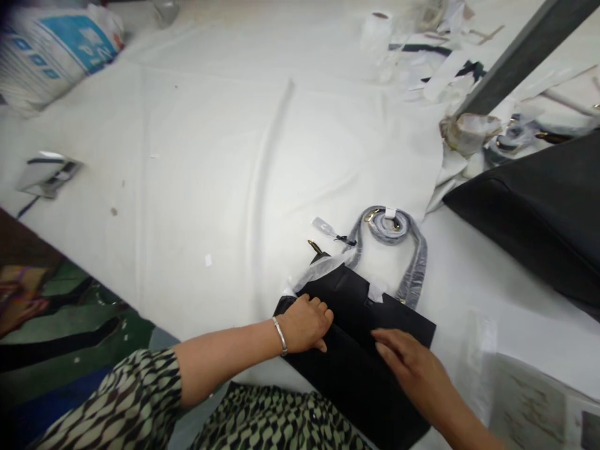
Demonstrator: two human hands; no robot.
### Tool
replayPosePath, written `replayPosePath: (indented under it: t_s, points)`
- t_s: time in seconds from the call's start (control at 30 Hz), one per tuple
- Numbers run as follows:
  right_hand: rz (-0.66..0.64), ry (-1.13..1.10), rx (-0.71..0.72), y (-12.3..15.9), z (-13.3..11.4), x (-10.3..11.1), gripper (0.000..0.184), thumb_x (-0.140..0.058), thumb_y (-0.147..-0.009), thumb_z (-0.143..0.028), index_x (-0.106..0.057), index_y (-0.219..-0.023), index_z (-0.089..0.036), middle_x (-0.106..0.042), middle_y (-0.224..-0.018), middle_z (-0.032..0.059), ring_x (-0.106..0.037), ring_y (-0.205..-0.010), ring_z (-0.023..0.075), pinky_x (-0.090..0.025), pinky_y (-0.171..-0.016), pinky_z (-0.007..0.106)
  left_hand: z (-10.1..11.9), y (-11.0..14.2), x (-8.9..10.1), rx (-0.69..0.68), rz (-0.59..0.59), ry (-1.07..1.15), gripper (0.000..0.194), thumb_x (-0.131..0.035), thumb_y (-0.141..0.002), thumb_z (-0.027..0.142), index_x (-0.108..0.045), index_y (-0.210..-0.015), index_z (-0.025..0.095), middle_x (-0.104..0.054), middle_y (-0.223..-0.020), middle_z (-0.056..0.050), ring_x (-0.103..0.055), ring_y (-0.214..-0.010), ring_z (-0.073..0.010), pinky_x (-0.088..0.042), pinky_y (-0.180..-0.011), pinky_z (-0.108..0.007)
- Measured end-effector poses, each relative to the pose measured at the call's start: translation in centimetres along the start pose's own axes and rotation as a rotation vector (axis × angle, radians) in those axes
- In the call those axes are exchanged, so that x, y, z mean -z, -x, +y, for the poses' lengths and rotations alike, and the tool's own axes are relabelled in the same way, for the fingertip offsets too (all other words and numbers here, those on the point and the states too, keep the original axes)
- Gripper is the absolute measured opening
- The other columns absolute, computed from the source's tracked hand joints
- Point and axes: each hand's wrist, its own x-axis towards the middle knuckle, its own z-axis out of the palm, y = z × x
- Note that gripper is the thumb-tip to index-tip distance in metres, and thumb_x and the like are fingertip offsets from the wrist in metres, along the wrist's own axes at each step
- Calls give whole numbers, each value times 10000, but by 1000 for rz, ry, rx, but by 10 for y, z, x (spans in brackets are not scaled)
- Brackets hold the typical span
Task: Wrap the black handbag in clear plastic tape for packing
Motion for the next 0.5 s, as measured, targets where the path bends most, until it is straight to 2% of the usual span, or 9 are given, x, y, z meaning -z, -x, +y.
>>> replayPosePath:
  t_s: [0.1,0.2,0.23,0.3,0.4,0.43,0.5]
  points:
    - [-257,-337,199,-57,-68,-14,487,-432,-877,-520,-575,-1221,-207,-615,-1218,90,-573,-1104,233,-440,-993,382,5,4,1,3,24,-1,566,-713,-666,585,-573,-929,105,-630,-891,-112,-575,-800,-262,-448,-656,-387]
    - [-511,-401,289,-103,-111,-27,575,-456,-857,-577,-561,-1239,-160,-604,-1223,108,-547,-1127,252,-406,-1015,412,10,7,3,-106,-8,25,289,-676,-776,391,-622,-841,115,-662,-887,-110,-586,-909,-272,-459,-724,-388]
    - [-604,-382,309,-115,-120,-29,588,-453,-850,-601,-585,-1211,-156,-605,-1218,105,-538,-1132,259,-391,-1024,419,11,7,4,-131,-9,19,226,-657,-792,339,-629,-809,116,-668,-868,-113,-588,-922,-278,-461,-735,-395]
    - [-773,-347,298,-133,-131,-31,619,-423,-842,-647,-625,-1159,-155,-615,-1194,98,-532,-1120,261,-392,-1008,417,13,9,6,-112,25,-25,233,-634,-790,330,-636,-811,98,-665,-833,-144,-601,-872,-303,-465,-711,-427]
    - [-917,-276,136,-151,-141,-30,689,-387,-815,-713,-631,-1133,-153,-630,-1108,99,-565,-988,237,-469,-831,366,16,10,9,-49,130,-90,283,-605,-778,348,-634,-854,76,-653,-794,-171,-610,-811,-346,-464,-676,-487]
    - [-943,-224,106,-155,-144,-30,708,-382,-801,-734,-644,-1081,-139,-638,-1020,94,-571,-892,216,-470,-745,335,17,10,10,-45,160,-96,249,-579,-789,316,-634,-854,82,-652,-780,-160,-615,-802,-346,-464,-681,-501]
    - [-983,-92,138,-162,-149,-33,716,-373,-774,-771,-648,-864,-116,-583,-756,42,-502,-674,154,-405,-591,279,19,10,11,-56,195,-88,181,-536,-804,245,-635,-834,97,-651,-755,-133,-625,-766,-317,-467,-677,-492]
